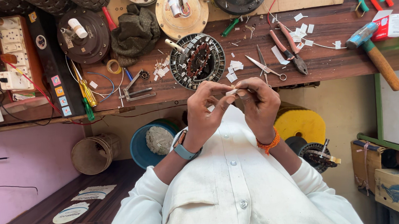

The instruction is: The person sits at a repair workbench and fits small white insulator pieces into the slots of a fan motor stator, pressing each piece in by hand and occasionally trimming pieces with scissors. They work around the circular stator, inserting pieces one at a time.

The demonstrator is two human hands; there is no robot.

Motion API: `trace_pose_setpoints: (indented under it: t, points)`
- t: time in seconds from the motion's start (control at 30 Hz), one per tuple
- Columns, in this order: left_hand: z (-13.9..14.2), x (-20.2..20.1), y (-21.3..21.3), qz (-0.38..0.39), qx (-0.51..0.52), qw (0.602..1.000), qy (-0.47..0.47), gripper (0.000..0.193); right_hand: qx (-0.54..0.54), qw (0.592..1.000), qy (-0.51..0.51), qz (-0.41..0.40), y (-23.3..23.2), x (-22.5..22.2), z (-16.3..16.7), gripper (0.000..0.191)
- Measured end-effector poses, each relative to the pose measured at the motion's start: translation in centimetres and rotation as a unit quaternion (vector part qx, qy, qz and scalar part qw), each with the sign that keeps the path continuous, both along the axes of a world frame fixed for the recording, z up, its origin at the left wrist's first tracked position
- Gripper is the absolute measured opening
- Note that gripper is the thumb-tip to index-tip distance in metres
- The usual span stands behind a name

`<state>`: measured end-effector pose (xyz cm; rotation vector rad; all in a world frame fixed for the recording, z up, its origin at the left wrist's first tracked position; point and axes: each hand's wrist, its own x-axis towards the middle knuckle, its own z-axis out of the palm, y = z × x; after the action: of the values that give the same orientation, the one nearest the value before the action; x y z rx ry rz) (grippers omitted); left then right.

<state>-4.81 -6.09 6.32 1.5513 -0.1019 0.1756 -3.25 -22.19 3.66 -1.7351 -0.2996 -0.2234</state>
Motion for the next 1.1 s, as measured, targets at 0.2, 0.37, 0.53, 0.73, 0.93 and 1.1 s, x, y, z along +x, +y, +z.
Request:
trace_pose_setpoints:
  t: [0.2,0.37,0.53,0.73,0.93,1.1]
  points:
    - [-0.6,-0.3,0.3,0.011,0.001,1.000,0.017,0.010,0.029,0.998,0.037,0.045,-0.2,-0.2,-0.3,0.011]
    - [-1.0,0.0,0.2,0.025,0.021,0.999,-0.039,0.009,0.097,0.987,0.099,0.083,-0.2,-0.1,-1.0,0.018]
    - [-0.6,-0.3,0.6,-0.009,0.014,0.999,-0.038,0.019,0.039,0.996,0.041,0.068,-0.4,0.0,-0.8,0.009]
    - [-1.0,-0.3,0.1,-0.021,-0.012,1.000,-0.006,0.010,-0.048,0.998,-0.005,0.038,-0.6,-0.4,0.3,0.013]
    - [-2.1,0.0,0.3,-0.013,0.014,1.000,0.001,0.009,0.066,0.978,0.168,0.102,-0.8,0.0,0.7,0.020]
    - [-2.2,-0.3,0.8,0.017,0.126,0.986,-0.110,0.010,0.117,0.964,0.218,0.094,-0.7,0.1,0.5,0.018]
